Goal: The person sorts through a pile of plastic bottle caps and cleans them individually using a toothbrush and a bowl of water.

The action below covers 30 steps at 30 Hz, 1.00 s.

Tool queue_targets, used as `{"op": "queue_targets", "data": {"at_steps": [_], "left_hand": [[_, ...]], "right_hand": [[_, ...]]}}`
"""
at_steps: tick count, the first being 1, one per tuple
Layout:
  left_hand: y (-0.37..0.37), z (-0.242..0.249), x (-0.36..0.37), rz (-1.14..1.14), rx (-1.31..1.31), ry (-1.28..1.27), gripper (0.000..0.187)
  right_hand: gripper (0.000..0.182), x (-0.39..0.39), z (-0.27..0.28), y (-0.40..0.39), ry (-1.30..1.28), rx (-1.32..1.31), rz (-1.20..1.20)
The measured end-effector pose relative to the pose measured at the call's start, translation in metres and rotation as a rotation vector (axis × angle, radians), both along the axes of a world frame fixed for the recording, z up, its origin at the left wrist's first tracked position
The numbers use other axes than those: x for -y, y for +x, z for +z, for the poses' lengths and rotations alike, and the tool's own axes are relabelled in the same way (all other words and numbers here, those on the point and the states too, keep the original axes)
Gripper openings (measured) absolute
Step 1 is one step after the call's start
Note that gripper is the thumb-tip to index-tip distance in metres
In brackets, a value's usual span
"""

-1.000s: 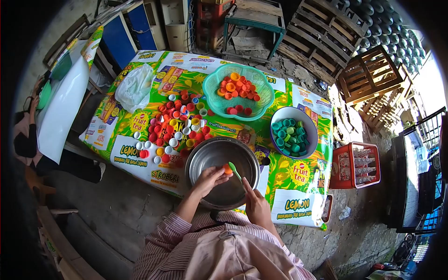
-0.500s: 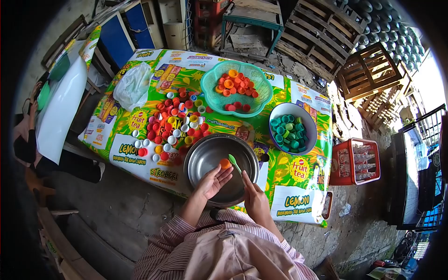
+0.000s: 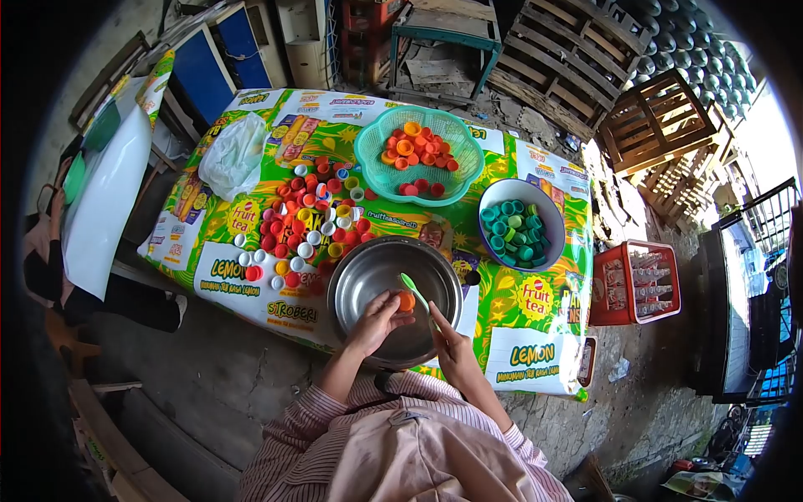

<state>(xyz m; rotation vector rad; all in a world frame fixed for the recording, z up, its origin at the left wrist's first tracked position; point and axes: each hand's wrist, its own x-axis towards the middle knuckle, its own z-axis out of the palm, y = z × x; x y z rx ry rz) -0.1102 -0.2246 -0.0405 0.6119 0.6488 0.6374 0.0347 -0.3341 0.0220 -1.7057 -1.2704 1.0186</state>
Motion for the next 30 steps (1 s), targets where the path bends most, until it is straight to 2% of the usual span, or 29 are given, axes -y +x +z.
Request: {"op": "queue_targets", "data": {"at_steps": [2,5,9,10,12,13,15,16,18,20,22,24,25,27,28,30], "left_hand": [[0.003,0.007,0.000,-0.030,-0.099,0.075,0.023],[-0.001,0.009,-0.006,-0.008,-0.016,0.071,0.023],[-0.002,0.009,-0.010,0.013,-0.067,0.149,0.021],[-0.002,0.008,-0.010,0.010,-0.069,0.144,0.021],[-0.001,0.009,-0.010,-0.008,-0.083,0.141,0.020],[-0.001,0.011,-0.009,-0.010,-0.085,0.141,0.020],[0.002,0.017,-0.008,0.074,-0.074,0.100,0.019],[0.001,0.016,-0.009,0.074,-0.075,0.100,0.019],[0.001,0.013,-0.011,0.078,-0.055,0.116,0.020],[0.001,0.015,-0.012,0.034,-0.081,0.142,0.021],[0.002,0.014,-0.011,-0.010,-0.107,0.170,0.023],[0.001,0.011,-0.012,0.015,-0.120,0.290,0.032],[0.000,0.011,-0.013,0.015,-0.120,0.292,0.032],[-0.003,0.011,-0.015,0.022,-0.258,0.454,0.049],[-0.004,0.012,-0.015,0.024,-0.260,0.455,0.049],[-0.004,0.013,-0.014,0.039,-0.252,0.488,0.066]], "right_hand": [[0.055,-0.004,0.002,0.000,0.003,0.013,0.014],[0.051,0.000,0.001,0.004,0.096,-0.034,0.004],[0.055,0.008,-0.010,0.001,0.205,0.007,0.020],[0.055,0.007,-0.008,-0.001,0.200,0.006,0.017],[0.055,-0.002,0.003,0.001,-0.070,0.006,0.025],[0.051,-0.005,0.010,0.002,-0.104,-0.006,0.018],[0.051,-0.003,0.000,0.005,-0.007,-0.013,-0.002],[0.051,0.000,-0.003,0.008,0.087,-0.019,-0.021],[0.051,0.008,-0.005,0.011,0.044,-0.017,-0.005],[0.056,0.012,-0.013,0.008,0.165,0.015,0.012],[0.056,0.007,-0.004,0.006,0.062,-0.010,0.002],[0.057,0.000,0.000,0.005,-0.099,-0.012,0.013],[0.057,0.001,-0.001,0.006,-0.097,-0.012,0.013],[0.051,0.004,-0.007,0.009,0.122,-0.016,-0.015],[0.051,0.006,-0.007,0.010,0.123,-0.018,-0.012],[0.051,0.011,-0.005,0.012,0.110,-0.001,0.026]]}}
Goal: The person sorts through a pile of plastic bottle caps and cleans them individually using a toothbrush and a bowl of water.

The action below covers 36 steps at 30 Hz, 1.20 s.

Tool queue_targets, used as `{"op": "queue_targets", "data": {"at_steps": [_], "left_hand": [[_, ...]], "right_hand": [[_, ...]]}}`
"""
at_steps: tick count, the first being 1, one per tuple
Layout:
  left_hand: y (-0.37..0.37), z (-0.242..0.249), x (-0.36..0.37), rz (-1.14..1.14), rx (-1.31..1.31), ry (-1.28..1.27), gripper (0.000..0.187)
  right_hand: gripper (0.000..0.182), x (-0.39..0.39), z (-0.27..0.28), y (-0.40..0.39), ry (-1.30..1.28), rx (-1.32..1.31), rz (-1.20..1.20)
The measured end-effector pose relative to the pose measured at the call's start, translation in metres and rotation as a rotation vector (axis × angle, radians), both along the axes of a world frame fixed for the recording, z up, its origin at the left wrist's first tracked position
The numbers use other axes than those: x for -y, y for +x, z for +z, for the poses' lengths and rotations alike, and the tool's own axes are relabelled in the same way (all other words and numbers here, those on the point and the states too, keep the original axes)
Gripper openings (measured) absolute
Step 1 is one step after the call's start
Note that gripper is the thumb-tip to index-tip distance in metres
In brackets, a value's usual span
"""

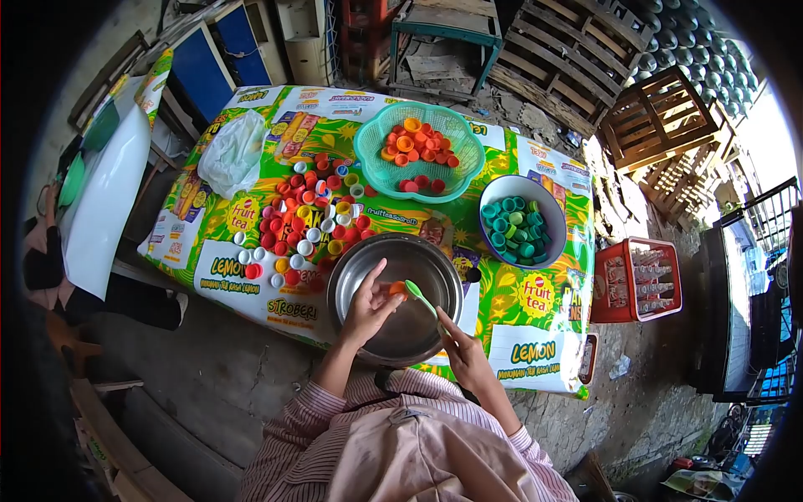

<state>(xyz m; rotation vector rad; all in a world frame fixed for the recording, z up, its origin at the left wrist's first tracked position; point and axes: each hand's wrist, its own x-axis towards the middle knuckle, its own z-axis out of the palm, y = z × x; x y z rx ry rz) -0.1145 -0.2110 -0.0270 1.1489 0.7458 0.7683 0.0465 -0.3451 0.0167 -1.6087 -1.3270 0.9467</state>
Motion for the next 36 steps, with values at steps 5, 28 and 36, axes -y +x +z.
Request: {"op": "queue_targets", "data": {"at_steps": [5,28,36], "left_hand": [[0.005,-0.006,0.002,-0.027,-0.080,0.152,0.077],[0.001,0.003,0.000,0.039,-0.369,0.588,0.092],[-0.002,0.008,0.000,-0.015,-0.369,0.651,0.087]], "right_hand": [[0.055,-0.014,0.006,-0.001,-0.129,0.010,0.034],[0.053,-0.002,-0.004,-0.017,0.027,0.235,0.003],[0.053,-0.002,-0.009,-0.014,0.042,0.218,-0.088]]}}
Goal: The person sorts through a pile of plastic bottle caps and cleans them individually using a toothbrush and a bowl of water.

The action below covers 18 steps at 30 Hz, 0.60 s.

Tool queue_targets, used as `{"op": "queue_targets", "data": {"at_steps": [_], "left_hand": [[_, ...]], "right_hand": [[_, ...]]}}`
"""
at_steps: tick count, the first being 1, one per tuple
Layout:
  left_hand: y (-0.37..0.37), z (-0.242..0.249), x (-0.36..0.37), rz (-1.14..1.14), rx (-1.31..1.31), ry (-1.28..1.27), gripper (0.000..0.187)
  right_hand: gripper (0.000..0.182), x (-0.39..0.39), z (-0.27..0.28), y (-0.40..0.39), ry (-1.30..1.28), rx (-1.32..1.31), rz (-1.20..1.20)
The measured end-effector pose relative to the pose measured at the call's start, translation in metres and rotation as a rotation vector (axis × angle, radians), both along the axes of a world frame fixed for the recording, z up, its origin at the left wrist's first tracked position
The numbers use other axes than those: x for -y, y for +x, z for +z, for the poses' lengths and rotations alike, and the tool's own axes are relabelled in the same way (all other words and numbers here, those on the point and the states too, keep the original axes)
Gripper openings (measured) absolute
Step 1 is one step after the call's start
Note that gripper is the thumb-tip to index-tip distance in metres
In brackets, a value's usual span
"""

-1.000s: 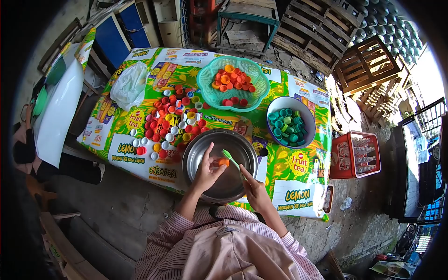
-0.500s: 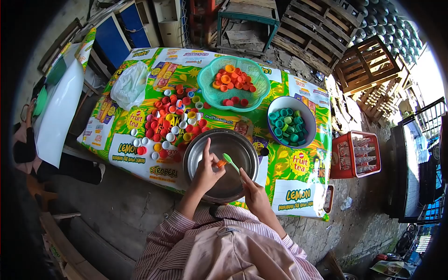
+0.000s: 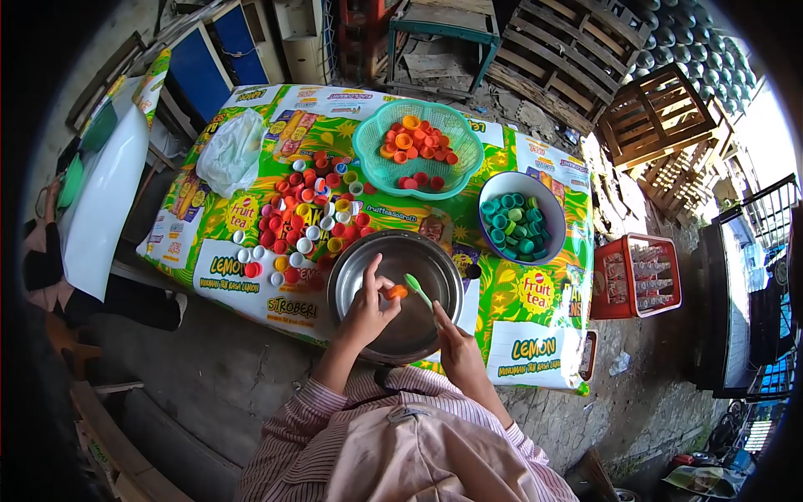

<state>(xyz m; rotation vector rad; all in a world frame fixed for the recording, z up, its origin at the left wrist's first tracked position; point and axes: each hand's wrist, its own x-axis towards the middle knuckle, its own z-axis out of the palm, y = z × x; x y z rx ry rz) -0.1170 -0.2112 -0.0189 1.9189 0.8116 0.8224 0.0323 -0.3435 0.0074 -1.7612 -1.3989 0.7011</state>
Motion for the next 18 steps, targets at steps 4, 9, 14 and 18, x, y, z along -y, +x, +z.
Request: {"op": "queue_targets", "data": {"at_steps": [4,9,14,18], "left_hand": [[-0.002,-0.004,0.001,0.005,-0.034,0.021,0.086],[0.001,-0.003,0.003,-0.023,0.015,0.034,0.090],[0.000,0.005,0.005,-0.018,0.006,-0.030,0.091],[-0.003,0.003,0.004,0.015,0.035,0.008,0.091]], "right_hand": [[0.050,0.002,0.013,-0.006,0.051,0.006,0.008],[0.048,0.007,0.002,-0.013,0.016,0.003,-0.099],[0.050,0.007,0.006,-0.016,-0.032,0.026,-0.039],[0.050,0.006,0.001,-0.017,-0.011,-0.002,-0.072]]}}
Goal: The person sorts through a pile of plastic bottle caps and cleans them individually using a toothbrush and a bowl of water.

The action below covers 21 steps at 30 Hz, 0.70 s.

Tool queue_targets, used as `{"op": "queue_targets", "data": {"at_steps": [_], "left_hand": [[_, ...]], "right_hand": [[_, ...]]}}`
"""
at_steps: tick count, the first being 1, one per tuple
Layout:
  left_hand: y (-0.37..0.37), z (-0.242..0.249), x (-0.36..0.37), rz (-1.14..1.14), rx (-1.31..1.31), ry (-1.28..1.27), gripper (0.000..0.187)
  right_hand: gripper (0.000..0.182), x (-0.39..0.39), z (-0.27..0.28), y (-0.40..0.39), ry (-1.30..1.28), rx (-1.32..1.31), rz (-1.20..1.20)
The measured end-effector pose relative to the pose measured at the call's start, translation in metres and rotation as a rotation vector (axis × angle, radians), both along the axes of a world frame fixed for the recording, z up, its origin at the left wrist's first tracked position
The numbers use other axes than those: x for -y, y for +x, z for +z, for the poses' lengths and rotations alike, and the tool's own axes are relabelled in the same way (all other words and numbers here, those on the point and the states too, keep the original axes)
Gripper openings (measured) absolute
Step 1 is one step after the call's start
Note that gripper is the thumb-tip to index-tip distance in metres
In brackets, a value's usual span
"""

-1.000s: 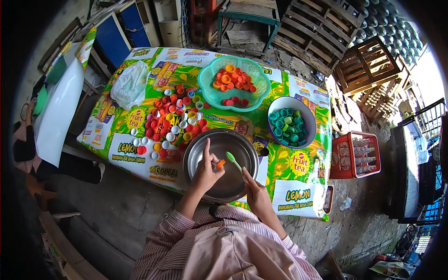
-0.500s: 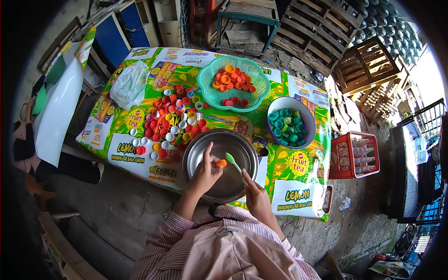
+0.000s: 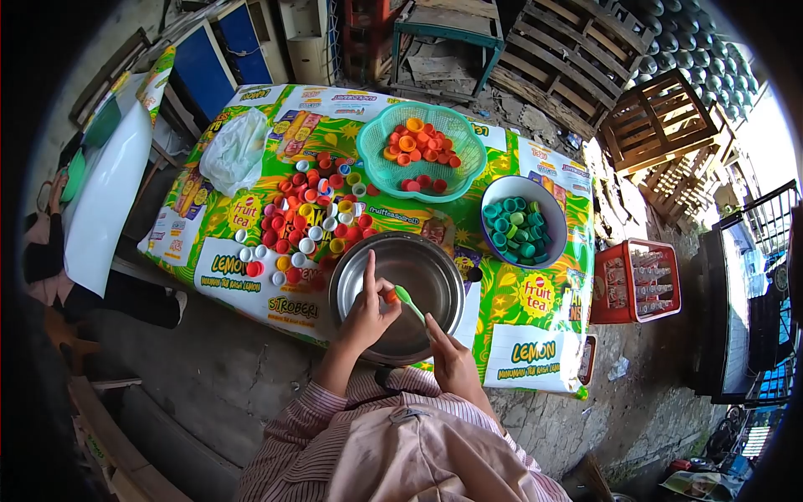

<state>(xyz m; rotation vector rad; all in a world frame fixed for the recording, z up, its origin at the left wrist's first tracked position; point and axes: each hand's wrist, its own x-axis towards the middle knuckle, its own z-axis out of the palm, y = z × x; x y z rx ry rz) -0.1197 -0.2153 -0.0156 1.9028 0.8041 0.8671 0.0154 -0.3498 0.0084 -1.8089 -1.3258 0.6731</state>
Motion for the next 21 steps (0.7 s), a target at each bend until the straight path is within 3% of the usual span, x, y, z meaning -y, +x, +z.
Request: {"op": "queue_targets", "data": {"at_steps": [6,8,11,15,21], "left_hand": [[-0.001,0.003,0.001,-0.060,-0.041,-0.125,0.086],[0.002,0.008,0.002,-0.056,0.006,-0.061,0.083],[0.001,0.011,-0.001,-0.058,-0.008,0.106,0.081],[-0.002,0.016,-0.002,-0.037,-0.078,0.135,0.082],[-0.003,0.015,-0.001,-0.084,0.005,0.030,0.085]], "right_hand": [[0.049,-0.001,0.001,0.003,0.059,-0.003,-0.025],[0.050,0.001,0.004,0.004,0.011,0.042,0.065],[0.052,0.001,0.000,0.012,-0.082,0.098,-0.016],[0.054,0.003,0.013,0.015,0.040,-0.024,0.059],[0.054,0.005,0.004,0.016,0.000,-0.046,0.099]]}}
